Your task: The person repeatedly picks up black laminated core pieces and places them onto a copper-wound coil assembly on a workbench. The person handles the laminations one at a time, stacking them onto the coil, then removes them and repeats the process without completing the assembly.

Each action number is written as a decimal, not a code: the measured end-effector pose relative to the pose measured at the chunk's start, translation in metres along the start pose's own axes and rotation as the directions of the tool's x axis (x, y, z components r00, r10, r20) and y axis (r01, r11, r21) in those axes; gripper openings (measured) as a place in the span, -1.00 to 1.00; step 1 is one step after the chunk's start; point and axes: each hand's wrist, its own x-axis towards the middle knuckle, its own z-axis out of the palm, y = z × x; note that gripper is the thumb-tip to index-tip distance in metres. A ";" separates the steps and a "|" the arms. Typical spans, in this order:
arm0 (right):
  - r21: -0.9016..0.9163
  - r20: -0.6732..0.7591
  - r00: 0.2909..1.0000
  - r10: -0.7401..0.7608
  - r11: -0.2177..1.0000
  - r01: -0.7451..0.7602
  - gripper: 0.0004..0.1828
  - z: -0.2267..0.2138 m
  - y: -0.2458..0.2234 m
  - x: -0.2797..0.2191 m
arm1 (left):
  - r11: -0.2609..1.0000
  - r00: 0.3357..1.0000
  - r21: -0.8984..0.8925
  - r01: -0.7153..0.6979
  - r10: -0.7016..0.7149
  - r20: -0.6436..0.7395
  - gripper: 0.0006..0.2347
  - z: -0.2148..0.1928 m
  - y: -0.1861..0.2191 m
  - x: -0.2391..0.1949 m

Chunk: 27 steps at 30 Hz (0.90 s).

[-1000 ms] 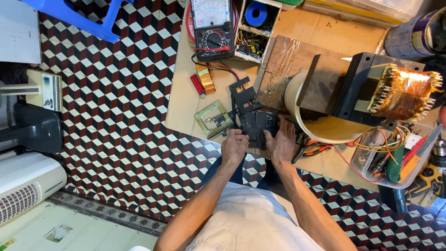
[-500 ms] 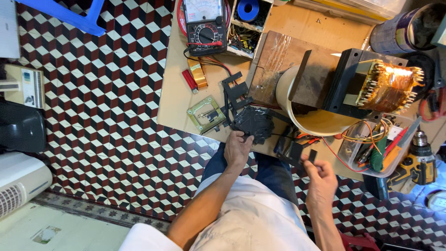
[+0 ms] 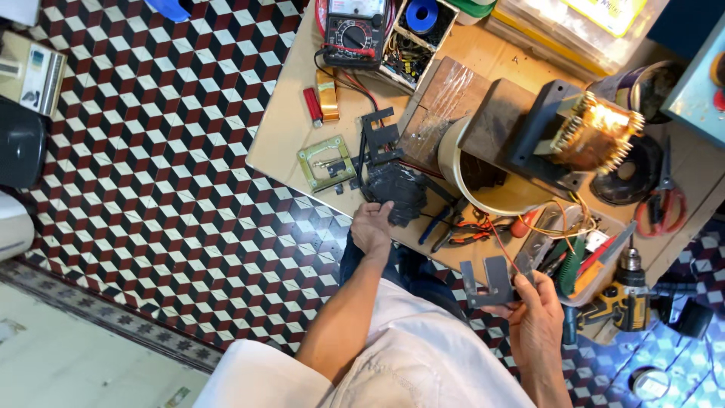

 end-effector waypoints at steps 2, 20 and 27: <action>-0.102 0.047 0.999 -0.025 0.994 0.030 -0.71 -0.006 -0.012 -0.003 | 0.998 0.999 -0.049 0.040 -0.040 -0.010 -0.76 -0.001 -0.003 0.002; 0.074 0.247 0.918 -0.312 0.950 0.303 -0.72 -0.083 -0.044 0.010 | 0.913 0.912 -0.067 -0.403 0.407 0.050 -0.85 -0.075 0.039 -0.006; 0.345 0.077 0.954 -0.291 0.905 0.249 -0.86 -0.066 -0.066 0.018 | 0.608 0.792 -0.779 0.151 0.397 0.464 -0.69 -0.131 0.122 -0.043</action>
